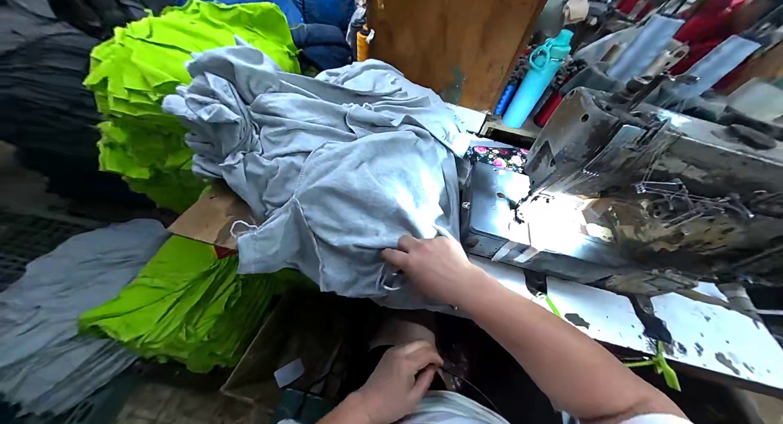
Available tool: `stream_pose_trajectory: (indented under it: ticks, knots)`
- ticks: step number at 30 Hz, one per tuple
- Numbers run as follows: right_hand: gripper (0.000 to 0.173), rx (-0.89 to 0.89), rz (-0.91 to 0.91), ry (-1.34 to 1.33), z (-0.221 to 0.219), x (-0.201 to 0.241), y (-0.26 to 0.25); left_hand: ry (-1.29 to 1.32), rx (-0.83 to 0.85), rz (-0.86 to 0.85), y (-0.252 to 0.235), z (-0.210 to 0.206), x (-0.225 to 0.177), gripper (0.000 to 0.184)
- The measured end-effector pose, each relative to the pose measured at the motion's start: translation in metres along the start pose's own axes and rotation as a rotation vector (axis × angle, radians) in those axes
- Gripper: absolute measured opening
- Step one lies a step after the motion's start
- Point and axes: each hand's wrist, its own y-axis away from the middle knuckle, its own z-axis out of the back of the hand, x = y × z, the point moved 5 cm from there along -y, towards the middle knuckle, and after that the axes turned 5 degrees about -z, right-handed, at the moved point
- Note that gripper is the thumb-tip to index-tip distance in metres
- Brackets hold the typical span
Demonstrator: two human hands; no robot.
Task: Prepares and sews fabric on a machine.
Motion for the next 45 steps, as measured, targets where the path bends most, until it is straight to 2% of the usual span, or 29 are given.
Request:
stream_pose_trajectory:
  ticks: [1, 3, 4, 6, 8, 10, 11, 12, 14, 15, 16, 17, 18, 20, 21, 22, 23, 25, 27, 30, 34, 37, 39, 41, 42, 43, 45]
  knots:
    - [0.034, 0.045, -0.041, 0.022, -0.006, -0.002, -0.012, 0.062, -0.016, 0.119, 0.009, 0.005, 0.005, 0.014]
    - [0.027, -0.005, -0.061, -0.008, -0.006, -0.004, -0.025, 0.154, -0.109, 0.253, 0.021, 0.02, 0.005, 0.013]
    - [0.023, -0.086, -0.031, -0.056, -0.002, 0.001, -0.026, 0.179, -0.19, 0.283, 0.027, 0.029, 0.004, 0.013]
    - [0.016, -0.366, 0.119, -0.172, 0.014, 0.018, -0.013, 0.175, -0.435, 0.272, 0.031, 0.053, -0.002, 0.02]
    - [0.013, -0.652, 0.278, -0.194, 0.042, 0.044, 0.016, 0.057, -0.692, 0.157, 0.017, 0.089, -0.014, 0.049]
    - [0.011, -0.817, 0.365, -0.189, 0.071, 0.067, 0.045, -0.02, -0.901, -0.05, -0.017, 0.14, -0.04, 0.08]
    - [0.013, -0.859, 0.387, -0.214, 0.082, 0.073, 0.058, -0.074, -0.963, -0.156, -0.036, 0.166, -0.056, 0.086]
    - [0.014, -0.894, 0.398, -0.264, 0.092, 0.074, 0.069, -0.165, -0.987, -0.236, -0.055, 0.189, -0.072, 0.083]
    - [0.016, -0.942, 0.361, -0.364, 0.104, 0.062, 0.088, -0.42, -0.948, -0.304, -0.088, 0.22, -0.096, 0.059]
    - [0.018, -0.949, 0.309, -0.409, 0.105, 0.048, 0.097, -0.534, -0.892, -0.296, -0.107, 0.228, -0.102, 0.038]
    - [0.02, -0.943, 0.239, -0.459, 0.1, 0.03, 0.105, -0.622, -0.802, -0.263, -0.125, 0.231, -0.1, 0.021]
    - [0.022, -0.906, 0.147, -0.528, 0.088, 0.009, 0.112, -0.7, -0.671, -0.204, -0.142, 0.226, -0.09, 0.012]
    - [0.025, -0.83, 0.028, -0.604, 0.069, -0.015, 0.119, -0.759, -0.471, -0.099, -0.157, 0.214, -0.072, 0.013]
    - [0.031, -0.564, -0.256, -0.729, 0.019, -0.056, 0.128, -0.777, 0.052, 0.168, -0.175, 0.174, -0.032, 0.025]
    - [0.034, -0.418, -0.391, -0.756, -0.005, -0.071, 0.13, -0.787, 0.234, 0.219, -0.175, 0.153, -0.016, 0.029]
    - [0.036, -0.343, -0.482, -0.741, -0.025, -0.079, 0.131, -0.825, 0.242, 0.12, -0.173, 0.136, -0.008, 0.028]
    - [0.038, -0.372, -0.525, -0.691, -0.036, -0.082, 0.132, -0.829, 0.157, -0.04, -0.169, 0.126, -0.007, 0.028]
    - [0.046, -0.671, -0.451, -0.517, -0.04, -0.071, 0.13, -0.771, -0.021, -0.311, -0.169, 0.12, -0.02, 0.028]
    - [0.044, -0.946, -0.305, -0.329, -0.03, -0.053, 0.118, -0.746, -0.099, -0.438, -0.174, 0.121, -0.038, 0.024]
    - [0.008, -1.074, -0.175, -0.204, -0.016, -0.051, 0.103, -0.757, -0.088, -0.44, -0.177, 0.13, -0.054, 0.022]
    - [0.011, -1.065, -0.193, -0.319, 0.003, -0.076, 0.123, -0.677, -0.035, -0.37, -0.169, 0.165, -0.053, 0.027]
    - [0.012, -1.001, -0.156, -0.539, 0.007, -0.083, 0.131, -0.316, -0.078, -0.293, -0.178, 0.174, -0.049, 0.025]
    - [0.014, -0.984, -0.059, -0.742, 0.003, -0.077, 0.131, 0.065, -0.13, -0.176, -0.2, 0.164, -0.05, 0.025]
    - [0.024, -1.039, 0.024, -0.884, -0.001, -0.071, 0.131, 0.366, -0.2, -0.057, -0.23, 0.143, -0.052, 0.022]
    - [0.032, -1.066, 0.038, -0.914, -0.003, -0.07, 0.132, 0.359, -0.23, -0.034, -0.244, 0.132, -0.051, 0.023]
    - [0.037, -1.08, 0.029, -0.92, -0.007, -0.07, 0.135, 0.235, -0.225, -0.087, -0.257, 0.121, -0.047, 0.022]
    - [0.031, -1.068, -0.063, -0.891, -0.02, -0.076, 0.14, -0.264, -0.147, -0.297, -0.278, 0.1, -0.035, 0.017]
